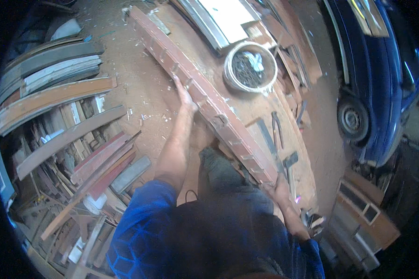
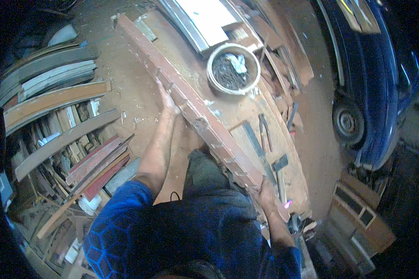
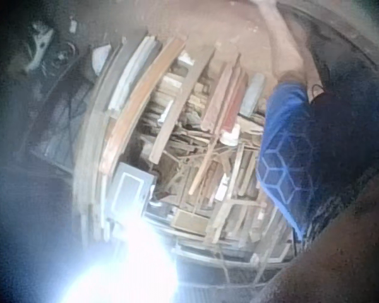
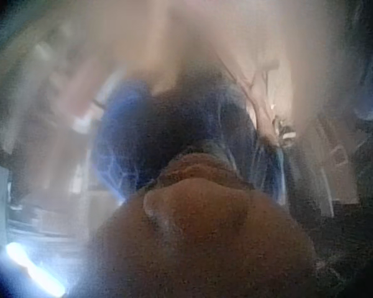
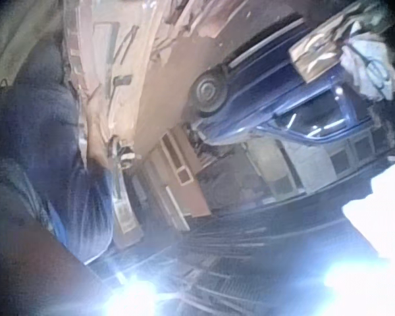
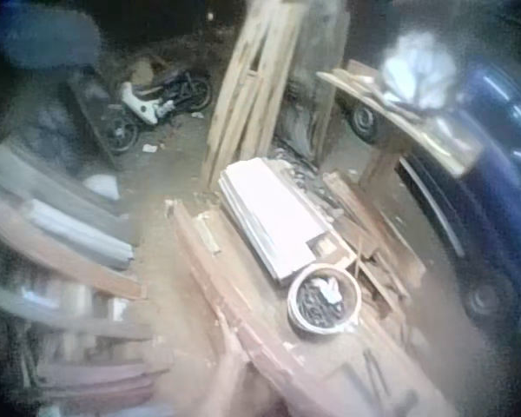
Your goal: The person uses a hammer and chisel to carve notches into a long wooden plank, then measures and marks the plank with a tape measure. They use a circular saw to cut the plank into smaller sections, flipping the wood over to cut from different sides.
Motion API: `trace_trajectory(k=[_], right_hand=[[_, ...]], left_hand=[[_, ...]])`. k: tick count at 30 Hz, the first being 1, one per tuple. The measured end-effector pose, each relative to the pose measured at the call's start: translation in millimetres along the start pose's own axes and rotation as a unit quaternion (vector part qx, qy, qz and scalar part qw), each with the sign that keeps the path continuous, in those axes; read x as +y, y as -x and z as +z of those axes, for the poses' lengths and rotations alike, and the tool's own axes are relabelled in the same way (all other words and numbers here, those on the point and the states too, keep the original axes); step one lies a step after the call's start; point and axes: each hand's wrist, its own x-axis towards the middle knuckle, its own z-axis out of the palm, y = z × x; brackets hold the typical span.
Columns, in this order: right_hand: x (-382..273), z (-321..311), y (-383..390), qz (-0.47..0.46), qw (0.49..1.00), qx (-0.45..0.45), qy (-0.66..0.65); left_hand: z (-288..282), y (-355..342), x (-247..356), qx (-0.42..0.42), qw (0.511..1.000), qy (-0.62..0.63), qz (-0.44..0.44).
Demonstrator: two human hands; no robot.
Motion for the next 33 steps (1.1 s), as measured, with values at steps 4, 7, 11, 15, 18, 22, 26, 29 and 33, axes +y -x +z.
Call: trace_trajectory(k=[4,7,11,15,18,22,26,29,33], right_hand=[[-4.6,47.1,16.4,-0.026,0.997,0.069,-0.005],[-8.4,82.1,15.0,-0.014,0.995,0.094,-0.004],[15.3,143.1,-4.5,-0.014,0.991,0.129,-0.009],[19.3,113.3,-3.6,-0.086,0.986,0.139,-0.042],[34.9,72.8,-27.8,-0.062,0.987,0.113,-0.094],[94.1,41.6,-113.4,-0.093,0.955,0.273,-0.062],[101.7,24.6,-172.3,-0.008,0.980,0.196,0.021],[95.5,33.0,-175.8,-0.011,0.990,0.134,0.046],[116.9,51.6,-196.2,-0.027,0.983,0.159,0.087]], left_hand=[[-32.6,-51.0,-18.6,-0.023,0.999,0.013,0.041],[-63.9,-77.3,-34.0,-0.037,0.993,-0.047,0.104],[-80.6,-47.1,-86.3,-0.010,0.981,-0.136,0.135],[-88.2,6.3,-136.2,0.007,0.943,-0.299,0.146],[-105.3,42.6,-168.5,-0.014,0.916,-0.381,0.123],[-133.1,139.2,-182.7,-0.072,0.893,-0.440,0.054],[-240.9,217.0,-191.2,-0.028,0.865,-0.500,0.046],[-356.2,273.5,-194.5,0.053,0.856,-0.512,0.043],[-495.3,347.9,-229.2,0.199,0.855,-0.475,-0.064]])
